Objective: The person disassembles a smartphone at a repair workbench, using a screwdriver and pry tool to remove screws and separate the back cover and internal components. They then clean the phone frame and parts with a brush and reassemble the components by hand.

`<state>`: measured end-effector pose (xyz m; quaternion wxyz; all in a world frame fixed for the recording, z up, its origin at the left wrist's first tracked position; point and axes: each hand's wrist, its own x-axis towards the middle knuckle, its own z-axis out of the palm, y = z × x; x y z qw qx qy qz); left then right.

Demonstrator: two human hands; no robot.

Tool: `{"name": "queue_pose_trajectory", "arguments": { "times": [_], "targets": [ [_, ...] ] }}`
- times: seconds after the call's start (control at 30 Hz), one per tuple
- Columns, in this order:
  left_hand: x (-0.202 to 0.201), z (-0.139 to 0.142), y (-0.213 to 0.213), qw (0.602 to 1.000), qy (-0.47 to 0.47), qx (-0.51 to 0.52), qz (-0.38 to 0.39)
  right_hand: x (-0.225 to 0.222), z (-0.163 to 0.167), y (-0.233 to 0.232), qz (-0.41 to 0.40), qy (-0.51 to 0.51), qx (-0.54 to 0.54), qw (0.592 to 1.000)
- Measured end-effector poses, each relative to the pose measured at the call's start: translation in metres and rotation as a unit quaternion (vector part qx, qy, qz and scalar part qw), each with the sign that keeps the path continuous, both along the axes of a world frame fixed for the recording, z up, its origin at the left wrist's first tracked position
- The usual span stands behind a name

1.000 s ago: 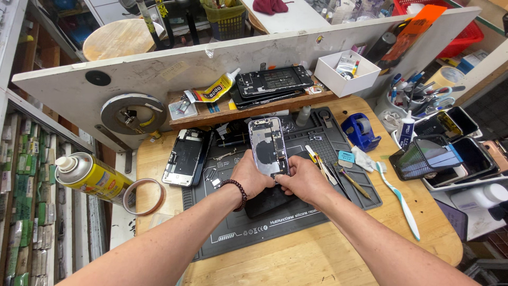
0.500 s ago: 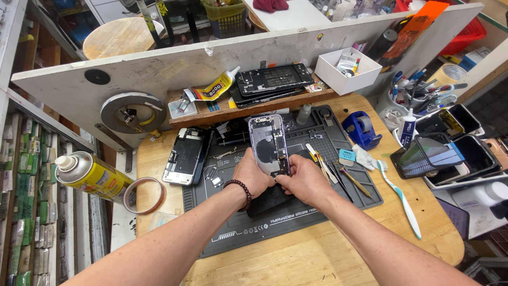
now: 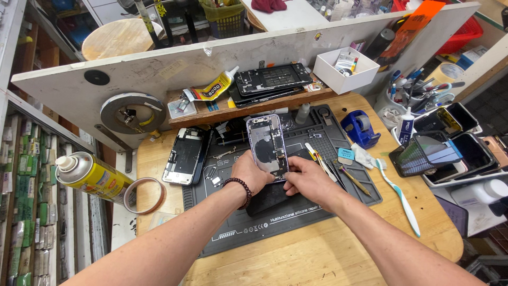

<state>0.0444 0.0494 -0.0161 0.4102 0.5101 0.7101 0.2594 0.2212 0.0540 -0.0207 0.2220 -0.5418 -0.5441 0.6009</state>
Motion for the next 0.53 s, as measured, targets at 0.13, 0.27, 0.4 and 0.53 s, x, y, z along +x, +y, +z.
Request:
{"name": "queue_pose_trajectory", "arguments": {
  "times": [0.13, 0.27, 0.4, 0.53],
  "targets": [
    [0.001, 0.004, 0.001, 1.000, 0.004, -0.008, 0.003, 0.003, -0.001, 0.003, -0.005, 0.011, -0.020, 1.000],
    [0.000, 0.008, 0.005, 0.999, 0.012, -0.031, -0.005, 0.001, 0.003, 0.006, -0.028, 0.028, -0.061, 0.997],
    [0.001, 0.012, 0.005, 0.999, 0.030, -0.036, -0.006, 0.002, 0.002, 0.007, -0.025, 0.025, -0.055, 0.998],
    [0.003, 0.024, 0.008, 0.994, 0.005, -0.109, 0.002, 0.004, -0.008, 0.008, -0.004, 0.015, -0.025, 1.000]
  ]
}}
